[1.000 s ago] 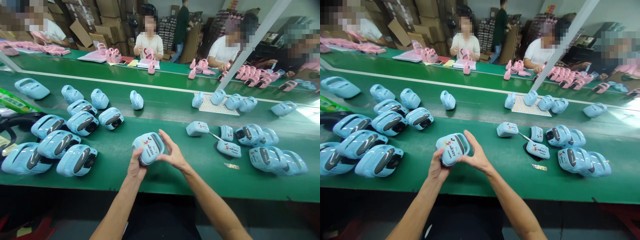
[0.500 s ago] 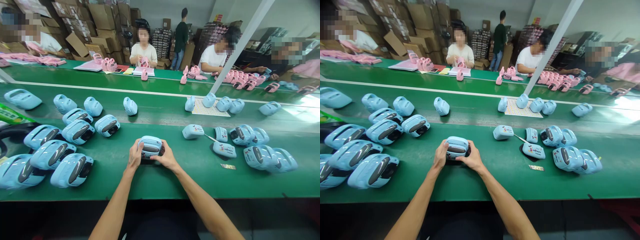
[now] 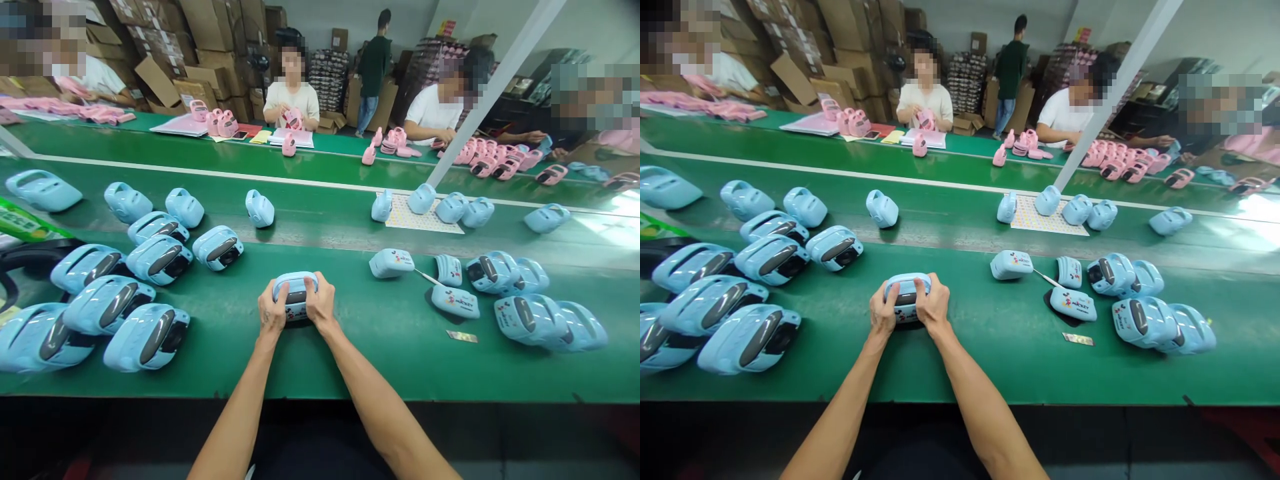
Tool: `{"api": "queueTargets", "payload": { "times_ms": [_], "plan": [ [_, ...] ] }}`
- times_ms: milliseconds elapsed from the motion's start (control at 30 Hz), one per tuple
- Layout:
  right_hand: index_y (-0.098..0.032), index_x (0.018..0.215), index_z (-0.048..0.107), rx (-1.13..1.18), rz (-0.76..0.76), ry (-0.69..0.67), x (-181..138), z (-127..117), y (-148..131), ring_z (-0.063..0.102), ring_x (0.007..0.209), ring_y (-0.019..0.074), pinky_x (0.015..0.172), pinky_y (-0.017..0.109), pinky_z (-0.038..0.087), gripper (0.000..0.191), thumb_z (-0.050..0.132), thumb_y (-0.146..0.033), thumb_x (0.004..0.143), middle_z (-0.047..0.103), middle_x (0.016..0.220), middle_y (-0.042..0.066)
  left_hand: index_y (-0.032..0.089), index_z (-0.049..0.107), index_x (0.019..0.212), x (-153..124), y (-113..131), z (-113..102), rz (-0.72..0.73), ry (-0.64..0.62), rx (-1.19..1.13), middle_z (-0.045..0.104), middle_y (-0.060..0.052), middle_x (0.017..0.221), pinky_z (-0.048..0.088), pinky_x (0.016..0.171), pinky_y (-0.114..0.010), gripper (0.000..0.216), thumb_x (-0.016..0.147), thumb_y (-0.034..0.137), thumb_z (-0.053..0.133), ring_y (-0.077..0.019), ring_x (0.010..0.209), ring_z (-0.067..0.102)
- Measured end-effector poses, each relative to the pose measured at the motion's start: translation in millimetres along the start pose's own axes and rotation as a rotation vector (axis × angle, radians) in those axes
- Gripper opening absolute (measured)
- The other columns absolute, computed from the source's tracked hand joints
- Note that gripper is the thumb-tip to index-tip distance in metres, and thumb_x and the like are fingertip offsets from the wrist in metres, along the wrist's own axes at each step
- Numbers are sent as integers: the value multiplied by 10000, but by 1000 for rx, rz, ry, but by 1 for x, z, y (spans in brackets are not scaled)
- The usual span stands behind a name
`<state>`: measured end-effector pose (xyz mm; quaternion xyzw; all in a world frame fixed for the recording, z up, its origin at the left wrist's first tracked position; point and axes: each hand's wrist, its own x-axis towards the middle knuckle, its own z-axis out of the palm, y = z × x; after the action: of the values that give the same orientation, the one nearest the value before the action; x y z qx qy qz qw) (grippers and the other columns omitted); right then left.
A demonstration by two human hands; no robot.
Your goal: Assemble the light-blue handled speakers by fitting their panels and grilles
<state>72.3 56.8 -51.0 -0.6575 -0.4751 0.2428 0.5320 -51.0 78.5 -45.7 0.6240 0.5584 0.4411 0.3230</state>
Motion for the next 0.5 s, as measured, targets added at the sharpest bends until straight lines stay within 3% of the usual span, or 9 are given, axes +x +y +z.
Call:
{"api": "queueTargets", "payload": {
  "times_ms": [133, 300, 500],
  "plan": [
    [-255, 723, 455, -56, 5, 35, 5, 5, 3, 387, 548, 173, 588, 288, 296, 455, 335, -630, 951, 459, 595, -15, 229, 584, 726, 3, -3, 6, -49, 62, -4, 526, 9, 599, 379, 614, -302, 409, 891, 586, 473, -189, 606, 494],
    [-255, 716, 456, -9, 20, 58, 5, 8, -1, 386, 548, 173, 598, 285, 290, 447, 351, -620, 953, 457, 587, -21, 222, 593, 701, 9, -4, 4, -63, 40, -101, 522, 7, 587, 406, 652, -313, 469, 856, 657, 514, -194, 618, 501],
    [-239, 729, 516, 136, 24, 46, 2, 3, 5, 452, 618, 173, 637, 277, 354, 510, 354, -673, 941, 503, 624, -20, 161, 687, 1009, 6, -9, -8, -58, -122, -341, 731, -89, 926, 523, 857, -363, 686, 779, 789, 532, -266, 923, 681]
  ]
}}
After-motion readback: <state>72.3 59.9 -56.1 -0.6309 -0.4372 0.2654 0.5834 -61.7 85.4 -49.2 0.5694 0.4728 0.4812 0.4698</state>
